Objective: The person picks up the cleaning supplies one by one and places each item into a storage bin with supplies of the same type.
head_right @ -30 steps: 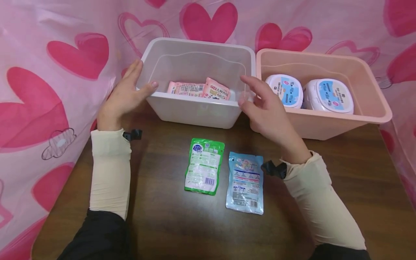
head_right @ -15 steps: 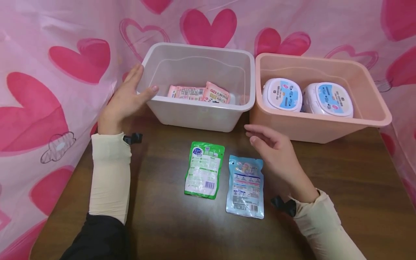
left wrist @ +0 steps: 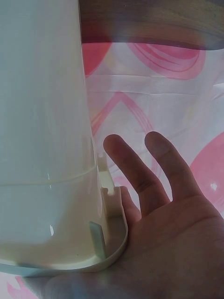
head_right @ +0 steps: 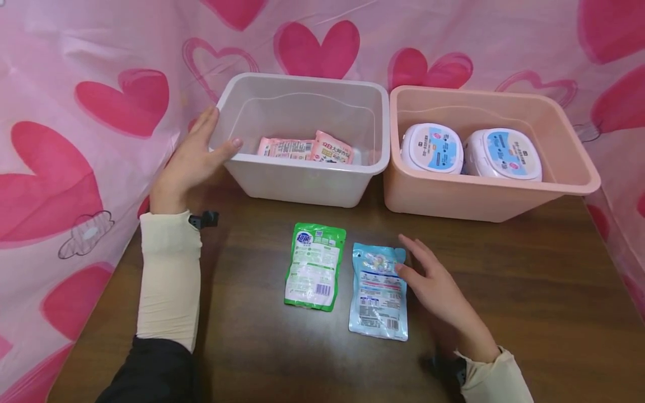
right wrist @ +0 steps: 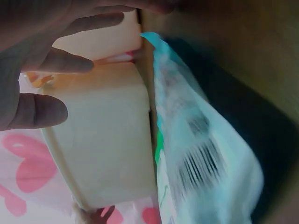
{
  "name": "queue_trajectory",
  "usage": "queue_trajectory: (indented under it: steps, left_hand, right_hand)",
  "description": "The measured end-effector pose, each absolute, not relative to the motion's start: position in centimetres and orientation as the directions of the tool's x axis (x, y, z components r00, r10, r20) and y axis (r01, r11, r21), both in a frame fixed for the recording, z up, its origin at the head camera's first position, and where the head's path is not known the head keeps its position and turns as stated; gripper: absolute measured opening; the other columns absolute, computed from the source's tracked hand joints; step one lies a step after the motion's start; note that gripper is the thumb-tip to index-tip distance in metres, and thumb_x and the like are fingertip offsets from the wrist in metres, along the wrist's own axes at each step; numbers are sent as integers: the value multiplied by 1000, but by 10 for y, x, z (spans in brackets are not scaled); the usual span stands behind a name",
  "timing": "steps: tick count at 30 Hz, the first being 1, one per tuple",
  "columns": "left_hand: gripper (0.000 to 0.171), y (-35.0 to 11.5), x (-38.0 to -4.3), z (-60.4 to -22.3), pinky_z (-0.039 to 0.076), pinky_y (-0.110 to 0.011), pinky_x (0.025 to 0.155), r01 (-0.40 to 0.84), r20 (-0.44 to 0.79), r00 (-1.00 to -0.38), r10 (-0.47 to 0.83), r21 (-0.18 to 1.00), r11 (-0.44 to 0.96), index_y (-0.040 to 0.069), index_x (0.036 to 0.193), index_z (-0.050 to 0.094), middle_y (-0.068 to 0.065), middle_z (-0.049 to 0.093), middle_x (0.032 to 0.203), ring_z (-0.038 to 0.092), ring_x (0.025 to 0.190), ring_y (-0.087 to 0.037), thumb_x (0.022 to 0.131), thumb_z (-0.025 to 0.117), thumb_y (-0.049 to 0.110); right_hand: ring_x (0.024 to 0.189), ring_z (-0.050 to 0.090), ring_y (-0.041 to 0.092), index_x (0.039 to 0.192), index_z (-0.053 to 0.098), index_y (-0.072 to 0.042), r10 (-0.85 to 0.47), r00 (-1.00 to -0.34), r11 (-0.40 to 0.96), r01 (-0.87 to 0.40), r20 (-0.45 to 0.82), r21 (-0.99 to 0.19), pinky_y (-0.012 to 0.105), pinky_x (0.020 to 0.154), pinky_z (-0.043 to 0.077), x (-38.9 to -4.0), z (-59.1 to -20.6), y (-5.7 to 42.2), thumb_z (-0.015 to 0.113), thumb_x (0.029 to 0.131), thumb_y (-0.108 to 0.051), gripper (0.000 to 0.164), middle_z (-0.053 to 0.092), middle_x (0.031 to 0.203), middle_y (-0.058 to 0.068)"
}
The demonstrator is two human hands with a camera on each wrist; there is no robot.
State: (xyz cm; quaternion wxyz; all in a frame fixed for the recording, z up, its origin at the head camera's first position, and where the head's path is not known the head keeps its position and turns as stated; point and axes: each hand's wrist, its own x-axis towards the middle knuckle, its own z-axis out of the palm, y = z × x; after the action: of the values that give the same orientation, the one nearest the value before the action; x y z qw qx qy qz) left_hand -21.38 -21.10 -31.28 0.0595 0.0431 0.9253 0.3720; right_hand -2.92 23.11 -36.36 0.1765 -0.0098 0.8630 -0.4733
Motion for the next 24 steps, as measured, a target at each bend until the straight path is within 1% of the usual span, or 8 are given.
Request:
queue_trajectory:
  steps: [2, 5, 7, 9, 14, 17, 21, 24]
  left_hand:
    - [98, -212, -214, -313, 12, -64, 116, 34, -78, -989, 123, 693, 720, 39, 161, -1, 15, -5, 167, 6, 153, -24, 87, 54, 74]
    - [98, -213, -213, -314, 12, -64, 116, 34, -76, -990, 120, 692, 721, 39, 161, 0, 15, -4, 167, 5, 153, -24, 87, 54, 74]
    - [98, -213, -213, -314, 12, -64, 116, 34, -73, -990, 117, 695, 718, 39, 161, 0, 16, -4, 167, 5, 153, -24, 87, 55, 74]
    - [98, -213, -213, -314, 11, -63, 117, 34, -71, -990, 118, 703, 711, 39, 161, 1, 17, -4, 167, 5, 153, -23, 87, 55, 74]
    - [97, -211, -214, -314, 11, -61, 118, 42, -65, -990, 125, 712, 701, 38, 162, 2, 17, -4, 167, 5, 153, -21, 88, 55, 72]
    - [97, -210, -214, -313, 11, -61, 118, 48, -60, -990, 129, 707, 705, 37, 162, 2, 16, -3, 167, 5, 153, -21, 88, 55, 72]
    - [97, -210, -215, -313, 11, -61, 118, 52, -58, -990, 131, 711, 702, 37, 162, 2, 16, -3, 167, 5, 153, -20, 88, 55, 71]
    - [96, -209, -216, -313, 10, -59, 118, 51, -58, -990, 131, 712, 700, 37, 162, 3, 16, -3, 167, 5, 153, -19, 89, 56, 70]
  right_hand:
    - [150, 1, 45, 161, 27, -10, -178, -938, 499, 175, -298, -849, 75, 108, 13, -24, -366, 231, 57, 105, -21, 65, 7, 166, 23]
    - [150, 4, 44, 161, 24, -8, -178, -938, 408, 203, -296, -890, 53, 112, 34, -19, -370, 230, 55, 106, -20, 64, 6, 167, 21]
    - [149, 10, 45, 161, 24, -7, -172, -939, 337, 229, -299, -913, 36, 103, 46, -18, -372, 229, 52, 107, -20, 63, 9, 166, 20]
    - [147, 15, 45, 161, 23, -7, -160, -936, 251, 267, -312, -930, 23, 88, 51, -17, -375, 230, 49, 108, -19, 60, 12, 166, 20]
    - [142, 23, 37, 159, 34, -13, -103, -930, -3, 354, -352, -935, 31, 87, 53, -18, -385, 239, 44, 109, -17, 51, 14, 166, 12]
    - [134, 36, 28, 152, 44, -19, -135, -920, -192, 389, -369, -901, 37, 89, 54, -20, -390, 246, 41, 110, -17, 42, 25, 159, 8]
    - [125, 53, 26, 141, 52, -19, -255, -888, -478, 459, -381, -749, 45, 95, 52, -25, -393, 253, 36, 111, -15, 34, 49, 143, 5]
    - [125, 56, 31, 137, 55, -14, -352, -845, -616, 533, -402, -580, 49, 100, 49, -29, -394, 255, 35, 110, -12, 34, 59, 136, 11]
